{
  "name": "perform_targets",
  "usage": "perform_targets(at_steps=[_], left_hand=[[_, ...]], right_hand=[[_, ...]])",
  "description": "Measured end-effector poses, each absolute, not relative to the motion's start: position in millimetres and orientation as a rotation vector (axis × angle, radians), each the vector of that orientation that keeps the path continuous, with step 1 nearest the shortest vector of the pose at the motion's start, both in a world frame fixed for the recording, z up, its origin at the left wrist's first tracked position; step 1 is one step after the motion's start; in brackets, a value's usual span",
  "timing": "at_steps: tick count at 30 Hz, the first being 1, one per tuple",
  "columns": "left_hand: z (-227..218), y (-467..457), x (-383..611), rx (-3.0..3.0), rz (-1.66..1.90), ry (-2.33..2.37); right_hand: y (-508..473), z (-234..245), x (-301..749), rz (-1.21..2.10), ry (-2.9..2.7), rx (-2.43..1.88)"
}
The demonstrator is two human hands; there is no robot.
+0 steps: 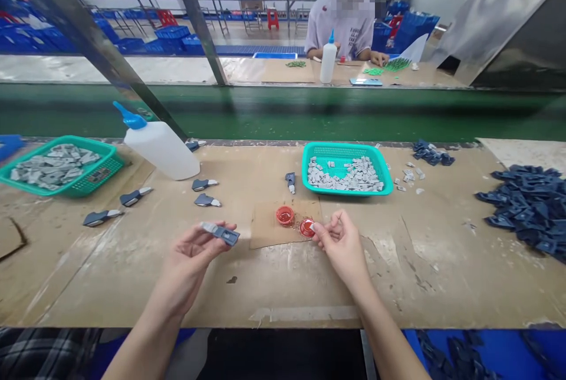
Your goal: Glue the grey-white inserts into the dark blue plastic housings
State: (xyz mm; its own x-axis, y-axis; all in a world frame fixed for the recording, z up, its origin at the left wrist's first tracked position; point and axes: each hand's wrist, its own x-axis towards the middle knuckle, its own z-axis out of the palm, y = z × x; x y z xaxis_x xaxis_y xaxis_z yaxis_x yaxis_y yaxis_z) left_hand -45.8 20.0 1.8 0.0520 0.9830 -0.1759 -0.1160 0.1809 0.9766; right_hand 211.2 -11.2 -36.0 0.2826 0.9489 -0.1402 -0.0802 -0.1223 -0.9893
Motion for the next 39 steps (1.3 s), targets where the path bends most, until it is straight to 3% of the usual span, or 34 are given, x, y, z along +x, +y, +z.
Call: perform_targets(at_steps=[12,27,39], left_hand=[[-6,-14,-22,0.927,1.071,1.189],[-26,-12,25,0.914,1.076,0.989],[-13,-11,23,0.972,1.081,0.905]], right_hand=[[-11,-42,205,0.989,-0.971,-1.464],[-48,4,188,1.173,-0.854,-1.343],[-45,-3,173,1.313,-0.923,-1.308]])
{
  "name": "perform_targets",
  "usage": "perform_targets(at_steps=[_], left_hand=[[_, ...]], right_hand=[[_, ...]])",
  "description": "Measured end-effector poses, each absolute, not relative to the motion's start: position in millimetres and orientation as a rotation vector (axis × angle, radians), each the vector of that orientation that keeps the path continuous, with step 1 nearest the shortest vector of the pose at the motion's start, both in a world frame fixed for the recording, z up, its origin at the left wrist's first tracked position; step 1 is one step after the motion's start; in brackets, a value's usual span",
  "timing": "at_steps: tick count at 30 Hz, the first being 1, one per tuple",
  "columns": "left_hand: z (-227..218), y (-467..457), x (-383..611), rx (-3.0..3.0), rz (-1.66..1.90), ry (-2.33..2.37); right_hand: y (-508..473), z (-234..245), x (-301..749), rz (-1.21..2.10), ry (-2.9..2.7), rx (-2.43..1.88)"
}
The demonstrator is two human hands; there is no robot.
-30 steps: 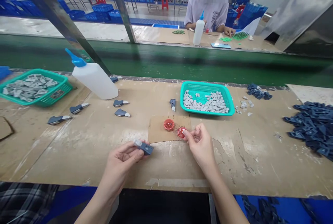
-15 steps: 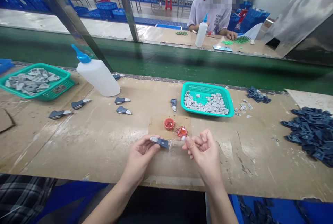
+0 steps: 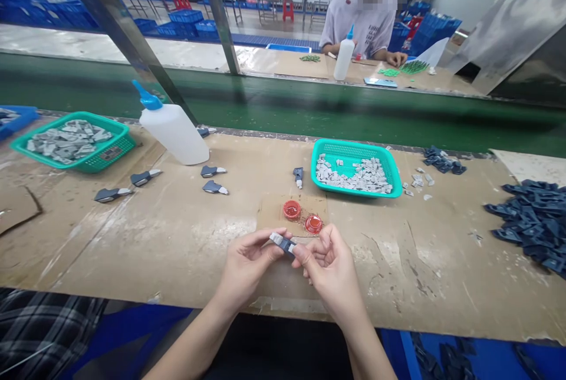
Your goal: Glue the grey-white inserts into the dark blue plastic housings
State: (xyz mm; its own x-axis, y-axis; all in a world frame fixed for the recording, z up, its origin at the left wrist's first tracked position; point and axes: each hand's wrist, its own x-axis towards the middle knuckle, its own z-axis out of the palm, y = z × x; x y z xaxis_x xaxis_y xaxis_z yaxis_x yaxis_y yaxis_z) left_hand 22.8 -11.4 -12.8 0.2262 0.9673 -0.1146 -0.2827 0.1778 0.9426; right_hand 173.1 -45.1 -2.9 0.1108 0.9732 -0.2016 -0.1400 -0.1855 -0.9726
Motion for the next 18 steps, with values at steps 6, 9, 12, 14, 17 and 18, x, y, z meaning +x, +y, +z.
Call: perform_targets(at_steps=[6,9,12,14,17,18], left_hand=[[-11,-14,22,0.999,1.061,0.97],[-9,-18,23,1.074,1.094,0.978],[-6,-19,21,1.247,1.143,0.967],[-5,-18,18,1.311,1.121,0.903],[-4,-14,14,1.177,0.979,0.715],[-4,-12,14,1.113,0.941,0.666]], right_hand=[[-47,-10,170,1.374,-0.963,-1.329],[-49,-13,169,1.422,-1.011,-1.3],[-53,-9,167,1.499,-0.988,-1.234],[-55,-4,163,1.502,-0.96,-1.197],[-54,5,156,1.417,-0.913,-1.19],[-53,7,153,1.389,-0.899,-1.197]])
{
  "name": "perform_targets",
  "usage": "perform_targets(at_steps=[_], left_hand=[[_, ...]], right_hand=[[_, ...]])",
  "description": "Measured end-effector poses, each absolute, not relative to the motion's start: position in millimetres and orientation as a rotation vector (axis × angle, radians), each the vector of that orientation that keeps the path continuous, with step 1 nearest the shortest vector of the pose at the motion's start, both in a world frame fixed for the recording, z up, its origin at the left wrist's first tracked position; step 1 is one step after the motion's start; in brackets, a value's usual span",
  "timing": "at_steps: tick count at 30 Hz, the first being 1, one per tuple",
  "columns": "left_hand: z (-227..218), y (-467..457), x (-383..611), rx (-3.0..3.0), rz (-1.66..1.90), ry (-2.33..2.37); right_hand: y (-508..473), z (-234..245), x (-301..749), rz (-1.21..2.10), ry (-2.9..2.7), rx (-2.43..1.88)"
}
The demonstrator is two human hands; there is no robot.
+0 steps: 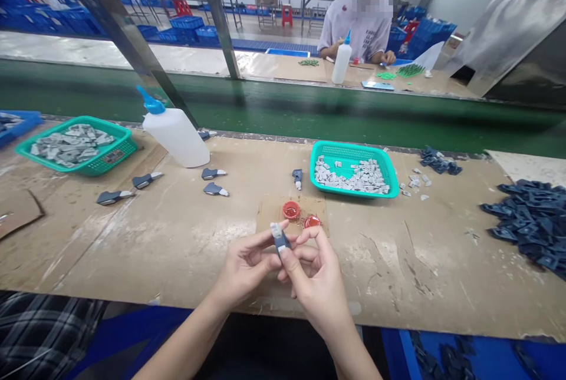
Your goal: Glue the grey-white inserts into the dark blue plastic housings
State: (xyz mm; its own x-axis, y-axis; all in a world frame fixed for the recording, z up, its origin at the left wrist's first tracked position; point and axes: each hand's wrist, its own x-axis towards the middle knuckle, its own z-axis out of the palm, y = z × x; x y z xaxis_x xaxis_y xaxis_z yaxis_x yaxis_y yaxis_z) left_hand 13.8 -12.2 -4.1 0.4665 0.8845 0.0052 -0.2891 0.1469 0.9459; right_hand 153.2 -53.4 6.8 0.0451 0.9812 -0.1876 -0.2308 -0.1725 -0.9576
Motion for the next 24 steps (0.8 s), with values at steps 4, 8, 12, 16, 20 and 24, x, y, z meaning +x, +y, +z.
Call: perform_targets(at_steps=[4,8,12,16,20,24], left_hand=[[-1,-8,14,0.997,0.964,0.668],[5,-3,9,0.793,0.973,0.731],[6,3,-7,0.507,0.94,0.808],[5,6,-26,0.425,1.019,0.906],[3,9,-42,0.404,1.084,0.92],[2,15,-54,0.33,1.155,0.95]], right_hand=[[-45,12,155,1.414,-0.95,-1.176],[-23,20,196,1.233,-1.143,-1.24],[27,24,267,0.52,-1.436,-1.732],[95,11,315,0.31,-1.94,-1.869],[146,-5,327,0.414,-2.076,-1.806],[166,-18,330,0.463,-2.046,-1.849]])
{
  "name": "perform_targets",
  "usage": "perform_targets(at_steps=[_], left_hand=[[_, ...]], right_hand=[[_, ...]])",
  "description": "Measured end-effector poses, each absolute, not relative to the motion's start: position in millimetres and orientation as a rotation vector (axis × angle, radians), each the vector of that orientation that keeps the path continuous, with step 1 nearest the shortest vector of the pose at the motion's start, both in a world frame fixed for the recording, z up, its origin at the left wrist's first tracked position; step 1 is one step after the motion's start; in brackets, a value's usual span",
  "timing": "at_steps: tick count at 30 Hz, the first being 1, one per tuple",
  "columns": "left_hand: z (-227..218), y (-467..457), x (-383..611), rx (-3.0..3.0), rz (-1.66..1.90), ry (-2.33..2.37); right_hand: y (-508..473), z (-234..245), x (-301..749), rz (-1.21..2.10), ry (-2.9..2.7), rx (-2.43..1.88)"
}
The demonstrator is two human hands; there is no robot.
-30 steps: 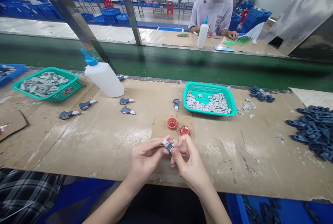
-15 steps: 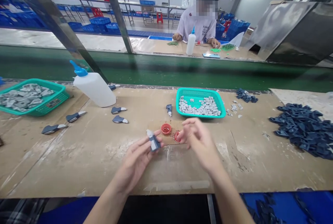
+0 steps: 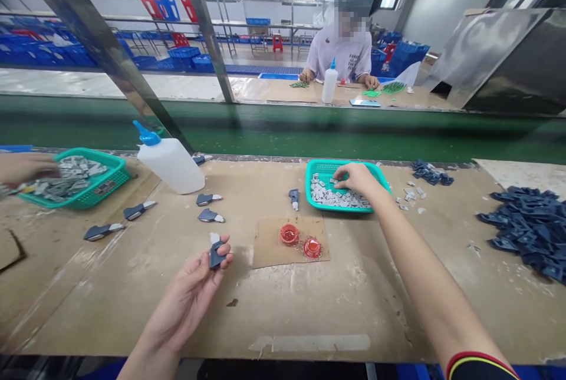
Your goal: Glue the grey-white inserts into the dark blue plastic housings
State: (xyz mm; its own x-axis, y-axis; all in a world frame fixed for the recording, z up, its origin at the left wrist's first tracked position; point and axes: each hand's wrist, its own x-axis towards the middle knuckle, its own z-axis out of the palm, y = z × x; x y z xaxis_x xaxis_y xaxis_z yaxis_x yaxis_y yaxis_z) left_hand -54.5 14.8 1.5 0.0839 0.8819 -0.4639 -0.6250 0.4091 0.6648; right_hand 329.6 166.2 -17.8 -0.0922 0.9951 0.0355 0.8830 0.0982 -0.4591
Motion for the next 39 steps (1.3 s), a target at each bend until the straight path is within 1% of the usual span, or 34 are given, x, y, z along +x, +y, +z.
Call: perform_targets(at_steps=[3,5,7,10,12,15,17,19,21,23,25,29,35,39], left_hand=[[0,18,-61,0.325,1.171,0.945],[-3,20,-64,0.423,1.168,0.965],[-8,24,-68,0.648,1.184,1.042],[-17,39,-81,1.245,1.236,1.309],[-22,56,-93,1.729,1.154,1.513],[-22,89,-102,2.294,0.925,1.637],[-18,111,-92,2.456,0.89,1.601],[-13,132,-68,2.537,0.876,1.411],[-9,149,-34,2.564,0.769,1.02],[-9,165,1,2.453,0.586,0.657],[-12,177,27,2.382,0.495,0.527],[-19,190,41,2.263,0.499,0.583],[-13,171,5,1.893,0.835,0.944],[0,142,-18,1.594,0.927,1.028]], right_hand=[[168,-24,331,0.479,-2.003,-1.865],[166,-25,331,0.478,-1.98,-1.856],[161,-22,329,0.449,-1.939,-1.843],[140,-13,318,0.401,-1.849,-1.811],[115,-5,305,0.524,-1.725,-1.692],[66,-1,283,0.867,-1.414,-1.414],[33,-4,270,0.985,-1.275,-1.358],[8,-12,260,1.055,-1.173,-1.374],[-9,-21,251,1.107,-1.04,-1.396],[-18,-29,242,1.127,-0.887,-1.406],[-21,-34,233,1.12,-0.773,-1.404],[-18,-35,220,1.105,-0.725,-1.388],[-14,-37,214,1.102,-0.744,-1.439],[-13,-39,212,1.103,-0.777,-1.453]])
